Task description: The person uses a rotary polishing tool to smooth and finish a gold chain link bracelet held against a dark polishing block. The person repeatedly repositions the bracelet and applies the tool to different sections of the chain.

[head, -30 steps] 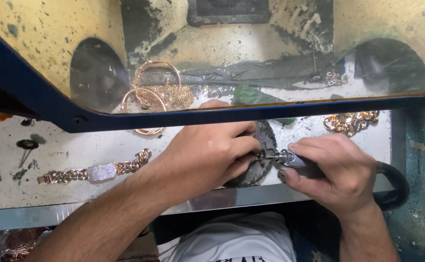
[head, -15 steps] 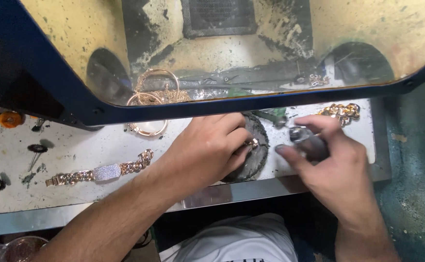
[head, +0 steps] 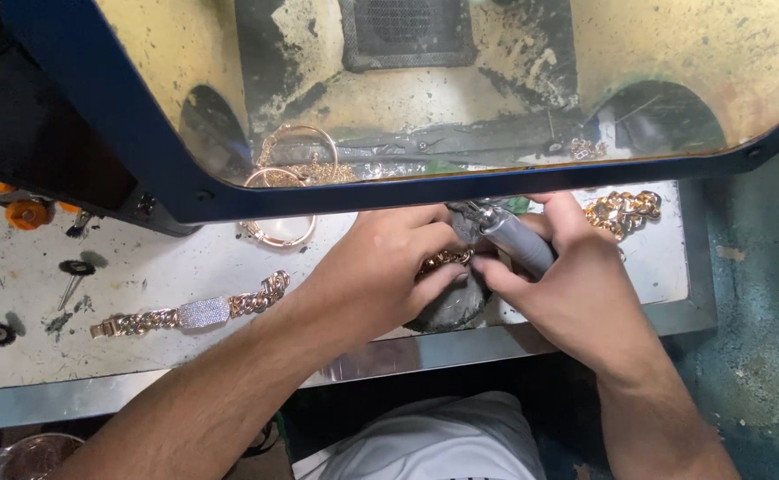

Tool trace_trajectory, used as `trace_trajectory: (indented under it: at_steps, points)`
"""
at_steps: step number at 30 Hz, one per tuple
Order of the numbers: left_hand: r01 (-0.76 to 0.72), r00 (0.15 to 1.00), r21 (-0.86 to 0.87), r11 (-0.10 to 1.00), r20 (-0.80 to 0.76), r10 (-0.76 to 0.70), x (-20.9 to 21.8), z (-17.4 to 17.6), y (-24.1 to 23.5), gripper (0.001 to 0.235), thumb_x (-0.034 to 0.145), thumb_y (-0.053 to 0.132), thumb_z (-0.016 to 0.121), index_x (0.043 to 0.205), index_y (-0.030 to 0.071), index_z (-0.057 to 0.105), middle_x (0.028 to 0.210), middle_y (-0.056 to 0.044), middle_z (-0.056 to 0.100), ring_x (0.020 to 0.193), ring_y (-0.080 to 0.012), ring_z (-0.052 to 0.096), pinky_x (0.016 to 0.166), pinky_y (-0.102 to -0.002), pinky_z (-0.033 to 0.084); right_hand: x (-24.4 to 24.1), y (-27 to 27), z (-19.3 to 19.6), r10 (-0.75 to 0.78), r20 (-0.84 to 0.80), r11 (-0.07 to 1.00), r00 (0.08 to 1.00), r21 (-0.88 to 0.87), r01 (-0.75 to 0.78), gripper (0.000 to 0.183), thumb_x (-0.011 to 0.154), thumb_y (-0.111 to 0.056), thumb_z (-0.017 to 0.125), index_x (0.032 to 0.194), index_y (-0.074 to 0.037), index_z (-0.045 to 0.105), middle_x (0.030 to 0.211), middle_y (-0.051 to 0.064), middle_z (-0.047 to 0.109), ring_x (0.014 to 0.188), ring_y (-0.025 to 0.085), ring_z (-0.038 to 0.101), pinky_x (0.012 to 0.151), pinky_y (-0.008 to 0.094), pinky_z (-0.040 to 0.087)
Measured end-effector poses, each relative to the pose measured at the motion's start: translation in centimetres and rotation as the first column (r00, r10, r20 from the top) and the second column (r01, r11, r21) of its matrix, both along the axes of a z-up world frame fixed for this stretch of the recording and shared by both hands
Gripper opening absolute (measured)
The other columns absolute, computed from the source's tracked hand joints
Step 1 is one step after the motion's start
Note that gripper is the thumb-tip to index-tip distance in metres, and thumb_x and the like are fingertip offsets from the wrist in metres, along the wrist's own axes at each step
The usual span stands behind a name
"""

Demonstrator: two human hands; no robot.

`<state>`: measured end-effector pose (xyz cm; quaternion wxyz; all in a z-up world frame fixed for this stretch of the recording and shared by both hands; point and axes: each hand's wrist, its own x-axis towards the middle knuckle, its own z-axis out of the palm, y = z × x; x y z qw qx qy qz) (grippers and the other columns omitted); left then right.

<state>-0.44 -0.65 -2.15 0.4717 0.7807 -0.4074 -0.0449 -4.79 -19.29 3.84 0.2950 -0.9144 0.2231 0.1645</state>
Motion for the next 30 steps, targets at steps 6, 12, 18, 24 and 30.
trace_trajectory:
  at_steps: [6, 12, 18, 24, 30]
  points:
    - [-0.024, 1.000, 0.033, 0.999, 0.021, 0.023, -0.1, 0.3, 0.0, 0.017, 0.085, 0.009, 0.076, 0.090, 0.005, 0.060, 0.086, -0.008, 0.063, 0.075, -0.0311, 0.062, 0.062, -0.043, 0.046, -0.5, -0.5, -1.8, 0.056, 0.102, 0.995, 0.993, -0.092, -0.046, 0.041, 0.074, -0.027, 0.079, 0.097, -0.007, 0.053, 0.093, 0.003, 0.080, 0.082, 0.022, 0.073, 0.073, 0.035, 0.051]
    - [-0.021, 0.995, -0.003, 1.000, 0.097, 0.021, -0.3, 0.8, -0.1, 0.012, 0.088, 0.002, 0.069, 0.100, 0.001, 0.068, 0.085, -0.011, 0.061, 0.071, -0.0336, 0.060, 0.053, -0.046, 0.042, -2.4, -1.7, -1.4, 0.052, 0.433, 0.993, 0.900, 0.077, -0.094, 0.050, 0.087, -0.025, 0.074, 0.122, -0.006, 0.044, 0.114, 0.016, 0.074, 0.105, 0.022, 0.075, 0.088, 0.033, 0.053]
    - [-0.292, 0.833, 0.229, 0.928, 0.538, 0.129, -1.2, 0.0, -0.5, 0.027, 0.087, 0.014, 0.069, 0.069, 0.018, 0.049, 0.078, 0.000, 0.050, 0.067, -0.0208, 0.056, 0.049, -0.036, 0.037, -4.6, -2.8, -2.5, 0.201, 0.563, 0.979, 0.801, -0.129, -0.155, 0.035, 0.088, -0.014, 0.081, 0.112, -0.004, 0.058, 0.121, 0.014, 0.069, 0.092, 0.024, 0.071, 0.090, 0.033, 0.059]
    - [-0.225, 0.869, 0.274, 0.935, 0.490, 0.065, -0.9, 1.0, -0.3, 0.020, 0.077, 0.014, 0.072, 0.093, 0.018, 0.061, 0.083, 0.000, 0.055, 0.070, -0.0234, 0.059, 0.053, -0.037, 0.042, -4.5, -3.5, -1.9, 0.245, 0.396, 0.946, 0.885, -0.299, -0.127, 0.039, 0.085, -0.027, 0.080, 0.116, -0.012, 0.062, 0.119, 0.006, 0.072, 0.105, 0.027, 0.069, 0.092, 0.042, 0.050]
    - [-0.238, 0.867, 0.255, 0.937, 0.491, 0.087, -1.0, 0.3, -0.4, 0.016, 0.088, 0.017, 0.069, 0.079, 0.015, 0.056, 0.083, -0.001, 0.054, 0.073, -0.0222, 0.058, 0.052, -0.038, 0.041, -3.3, -3.7, -2.0, 0.177, 0.312, 0.928, 0.933, -0.369, -0.053, 0.047, 0.093, -0.042, 0.069, 0.130, -0.017, 0.056, 0.108, 0.011, 0.072, 0.089, 0.045, 0.069, 0.076, 0.057, 0.050]
